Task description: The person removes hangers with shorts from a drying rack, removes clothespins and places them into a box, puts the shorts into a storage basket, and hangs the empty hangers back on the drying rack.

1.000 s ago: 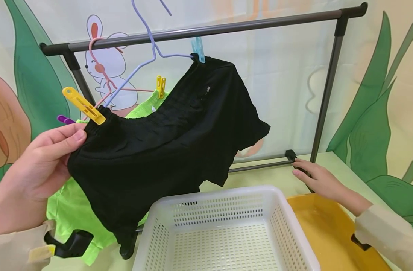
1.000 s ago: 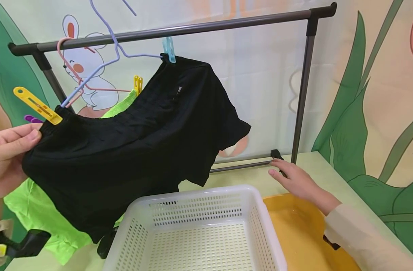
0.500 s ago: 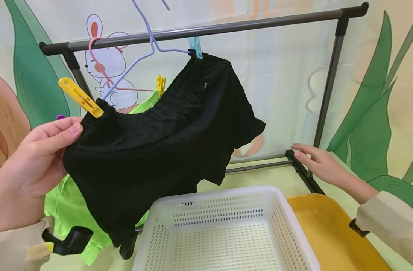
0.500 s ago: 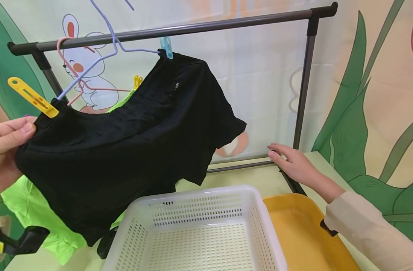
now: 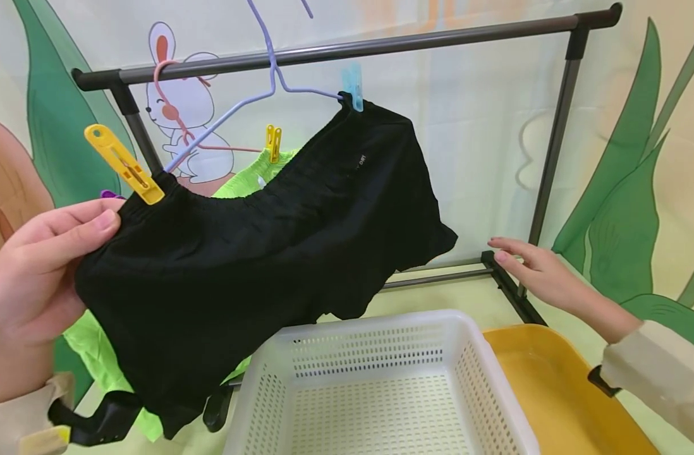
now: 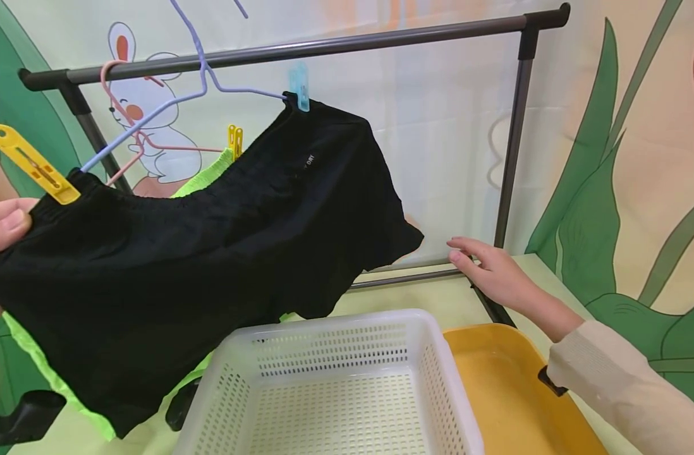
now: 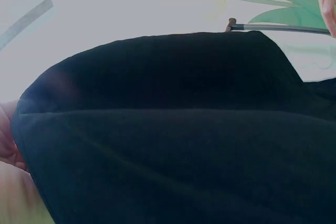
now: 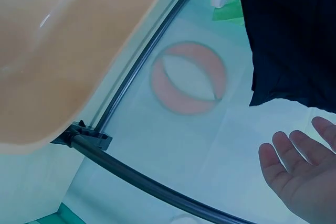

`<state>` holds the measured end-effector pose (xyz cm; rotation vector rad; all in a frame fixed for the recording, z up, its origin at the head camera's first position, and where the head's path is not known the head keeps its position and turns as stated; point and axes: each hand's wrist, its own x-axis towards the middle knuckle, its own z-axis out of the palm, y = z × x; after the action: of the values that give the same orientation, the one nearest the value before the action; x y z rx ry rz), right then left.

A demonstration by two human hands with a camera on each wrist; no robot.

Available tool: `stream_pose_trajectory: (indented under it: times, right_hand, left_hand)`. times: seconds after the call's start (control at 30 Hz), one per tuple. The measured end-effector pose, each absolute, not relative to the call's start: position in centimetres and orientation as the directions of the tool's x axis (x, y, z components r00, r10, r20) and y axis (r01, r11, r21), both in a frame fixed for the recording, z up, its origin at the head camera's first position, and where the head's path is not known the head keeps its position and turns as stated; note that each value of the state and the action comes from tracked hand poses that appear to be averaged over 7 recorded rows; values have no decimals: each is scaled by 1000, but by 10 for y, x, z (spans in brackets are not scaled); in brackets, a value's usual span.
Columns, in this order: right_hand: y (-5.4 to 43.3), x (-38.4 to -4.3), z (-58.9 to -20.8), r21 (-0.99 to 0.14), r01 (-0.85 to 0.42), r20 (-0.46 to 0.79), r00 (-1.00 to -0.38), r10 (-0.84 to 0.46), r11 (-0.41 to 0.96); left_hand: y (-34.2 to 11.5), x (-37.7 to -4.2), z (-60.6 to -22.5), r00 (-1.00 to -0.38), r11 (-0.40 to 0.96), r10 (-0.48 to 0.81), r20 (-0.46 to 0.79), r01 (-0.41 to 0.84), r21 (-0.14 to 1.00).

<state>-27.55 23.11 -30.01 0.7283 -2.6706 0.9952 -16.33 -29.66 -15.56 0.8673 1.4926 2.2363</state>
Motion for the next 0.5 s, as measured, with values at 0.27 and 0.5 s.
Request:
stream_pose_trajectory:
  times: [0.27,0.5]
  right_hand:
    - [230,-269,-290,-536,-534,405,-842,-357,654]
    - [230,-264,-280,-549,-544,432,-834,-342,634]
  left_hand:
    - [-297,-158,-159,-722,-408,619,308,39,912]
    - [-294,-155,-164,-719,-373,634,285,38,927]
